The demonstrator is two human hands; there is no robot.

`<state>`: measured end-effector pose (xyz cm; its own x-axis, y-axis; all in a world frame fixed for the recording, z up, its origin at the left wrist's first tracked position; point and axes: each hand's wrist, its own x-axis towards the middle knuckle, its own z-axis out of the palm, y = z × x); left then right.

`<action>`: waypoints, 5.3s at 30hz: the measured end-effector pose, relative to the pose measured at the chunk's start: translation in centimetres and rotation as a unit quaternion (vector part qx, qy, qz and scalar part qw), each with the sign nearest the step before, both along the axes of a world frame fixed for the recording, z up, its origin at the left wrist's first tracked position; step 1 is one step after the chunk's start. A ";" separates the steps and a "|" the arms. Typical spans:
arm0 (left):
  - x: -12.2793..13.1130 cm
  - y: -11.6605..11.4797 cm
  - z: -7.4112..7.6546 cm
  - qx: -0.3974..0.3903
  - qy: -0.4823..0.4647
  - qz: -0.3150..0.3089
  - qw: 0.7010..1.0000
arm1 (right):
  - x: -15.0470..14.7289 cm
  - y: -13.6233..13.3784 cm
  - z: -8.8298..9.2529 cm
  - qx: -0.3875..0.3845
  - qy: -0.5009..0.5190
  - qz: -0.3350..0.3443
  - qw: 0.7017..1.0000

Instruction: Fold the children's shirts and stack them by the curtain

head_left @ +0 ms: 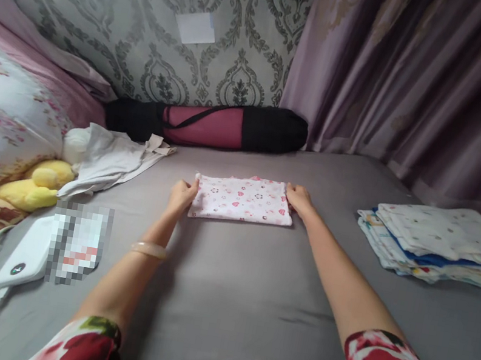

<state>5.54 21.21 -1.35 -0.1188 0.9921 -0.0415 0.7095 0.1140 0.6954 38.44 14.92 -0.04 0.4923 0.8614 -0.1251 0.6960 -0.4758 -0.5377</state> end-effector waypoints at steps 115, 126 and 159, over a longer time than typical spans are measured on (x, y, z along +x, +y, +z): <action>6.1 -2.4 -2.2 0.079 0.304 -0.169 0.934 | -6.0 -0.2 -3.7 0.073 -0.237 0.211 0.946; 4.9 -2.0 -1.0 0.062 0.270 -0.164 0.947 | -4.7 -0.3 -2.8 0.077 -0.238 0.179 0.952; 3.0 -0.9 -1.0 0.058 0.166 -0.166 0.970 | -4.1 -0.4 -2.2 0.025 -0.251 0.249 0.935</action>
<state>8.59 20.36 -2.36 0.2201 0.9737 0.0591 0.8806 -0.2243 0.4174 34.39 14.56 -2.29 0.0138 0.9981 0.0597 0.9952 -0.0080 -0.0974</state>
